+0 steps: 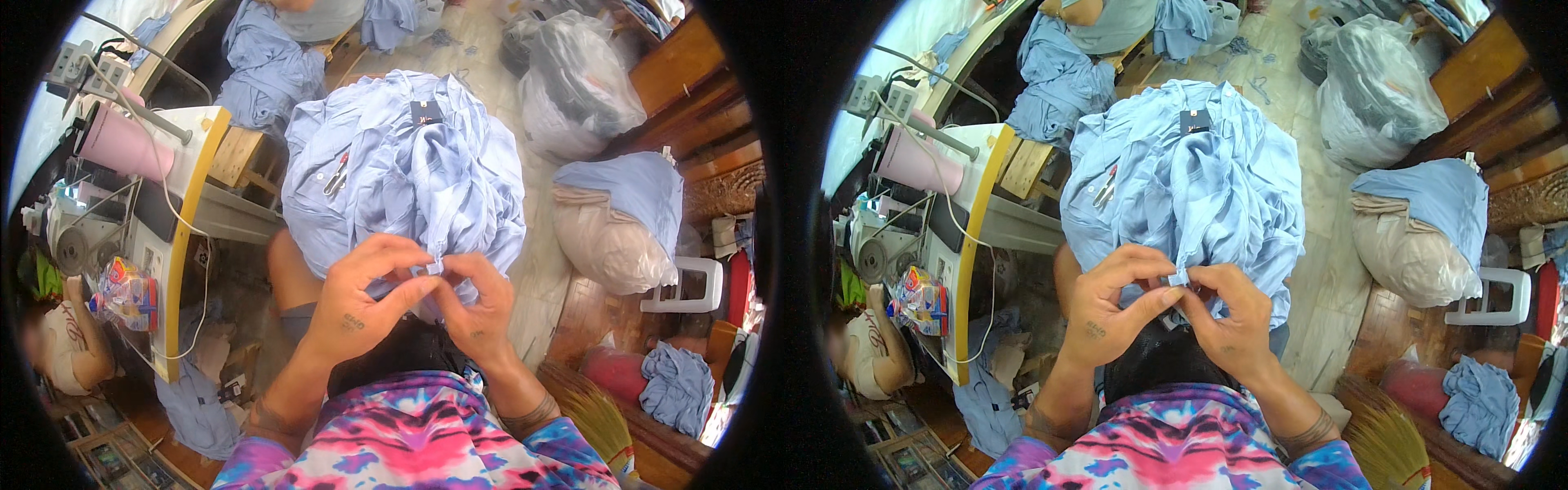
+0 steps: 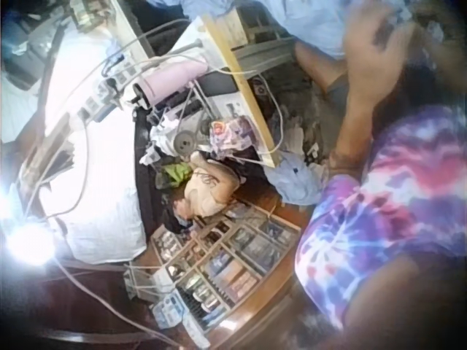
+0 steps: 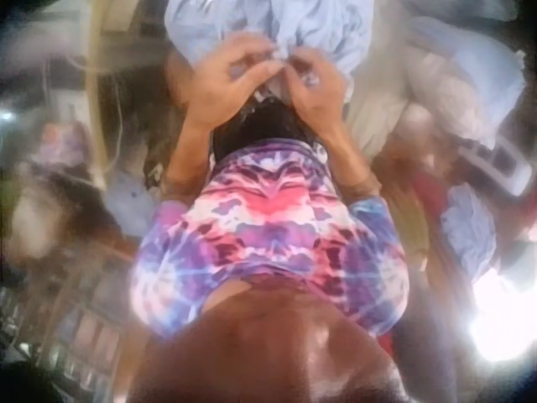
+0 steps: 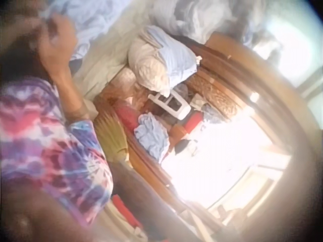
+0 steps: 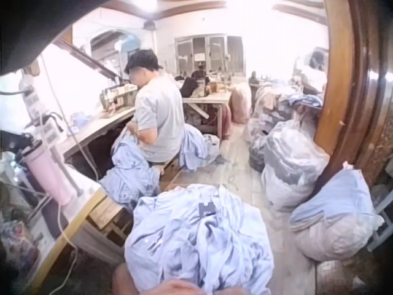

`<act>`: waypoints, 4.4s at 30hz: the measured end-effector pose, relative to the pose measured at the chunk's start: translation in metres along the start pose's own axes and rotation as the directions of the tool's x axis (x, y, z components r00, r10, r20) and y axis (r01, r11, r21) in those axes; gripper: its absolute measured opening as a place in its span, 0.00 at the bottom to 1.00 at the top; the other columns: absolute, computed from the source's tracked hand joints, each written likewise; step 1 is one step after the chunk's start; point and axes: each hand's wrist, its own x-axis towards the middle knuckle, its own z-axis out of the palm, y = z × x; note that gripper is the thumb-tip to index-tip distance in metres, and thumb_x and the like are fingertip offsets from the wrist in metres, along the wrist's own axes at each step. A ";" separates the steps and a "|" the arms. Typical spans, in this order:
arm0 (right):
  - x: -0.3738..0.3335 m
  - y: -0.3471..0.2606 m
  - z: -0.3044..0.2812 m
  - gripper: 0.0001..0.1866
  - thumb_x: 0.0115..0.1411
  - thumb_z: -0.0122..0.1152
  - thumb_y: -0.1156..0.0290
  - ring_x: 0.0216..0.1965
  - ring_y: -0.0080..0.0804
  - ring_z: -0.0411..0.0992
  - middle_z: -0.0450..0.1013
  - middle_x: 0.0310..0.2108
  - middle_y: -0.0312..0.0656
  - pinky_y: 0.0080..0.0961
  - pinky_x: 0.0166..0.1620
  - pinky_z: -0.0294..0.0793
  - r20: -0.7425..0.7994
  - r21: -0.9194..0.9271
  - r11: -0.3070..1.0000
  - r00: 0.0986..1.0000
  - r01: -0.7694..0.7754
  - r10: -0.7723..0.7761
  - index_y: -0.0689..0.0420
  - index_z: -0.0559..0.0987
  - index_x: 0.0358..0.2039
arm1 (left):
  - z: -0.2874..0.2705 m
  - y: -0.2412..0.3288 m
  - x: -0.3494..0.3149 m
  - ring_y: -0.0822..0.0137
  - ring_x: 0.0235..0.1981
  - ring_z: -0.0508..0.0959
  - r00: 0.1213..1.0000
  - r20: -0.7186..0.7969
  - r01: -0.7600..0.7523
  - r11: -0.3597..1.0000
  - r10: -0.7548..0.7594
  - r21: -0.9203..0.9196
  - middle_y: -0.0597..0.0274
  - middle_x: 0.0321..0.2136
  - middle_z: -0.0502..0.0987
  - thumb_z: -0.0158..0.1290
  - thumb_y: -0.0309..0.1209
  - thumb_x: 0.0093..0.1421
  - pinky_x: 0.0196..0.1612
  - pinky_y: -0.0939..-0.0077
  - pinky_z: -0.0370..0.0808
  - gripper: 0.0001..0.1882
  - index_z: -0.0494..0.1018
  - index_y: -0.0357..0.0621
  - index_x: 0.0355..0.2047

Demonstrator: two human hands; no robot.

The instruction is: The person trims loose threads and checks tags on a pile of light blue button-down shirts using small shears.

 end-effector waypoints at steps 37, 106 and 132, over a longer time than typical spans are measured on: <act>0.005 -0.015 0.000 0.12 0.58 0.70 0.82 0.36 0.38 0.82 0.82 0.37 0.48 0.27 0.39 0.80 0.025 -0.149 0.972 0.983 0.184 -0.182 0.63 0.85 0.43 | -0.003 -0.015 -0.006 0.76 0.37 0.81 0.993 -0.044 0.096 0.953 -0.113 -0.288 0.58 0.40 0.82 0.61 0.23 0.64 0.38 0.83 0.77 0.06 0.83 0.32 0.40; 0.033 -0.055 -0.012 0.12 0.50 0.72 0.81 0.32 0.37 0.82 0.82 0.33 0.43 0.29 0.34 0.80 0.164 -0.262 0.884 0.920 0.388 -0.355 0.59 0.84 0.37 | -0.026 -0.017 0.004 0.72 0.34 0.81 0.937 0.260 0.349 0.579 -0.234 -0.737 0.56 0.44 0.81 0.61 0.24 0.64 0.40 0.76 0.79 0.06 0.81 0.33 0.38; 0.032 -0.053 -0.021 0.05 0.59 0.66 0.79 0.35 0.25 0.81 0.80 0.33 0.40 0.23 0.42 0.80 0.207 0.145 0.983 0.975 -0.110 0.079 0.62 0.83 0.37 | -0.025 -0.013 0.005 0.67 0.34 0.81 0.926 0.292 0.377 0.582 -0.238 -0.721 0.49 0.43 0.80 0.59 0.23 0.63 0.40 0.71 0.79 0.08 0.78 0.31 0.40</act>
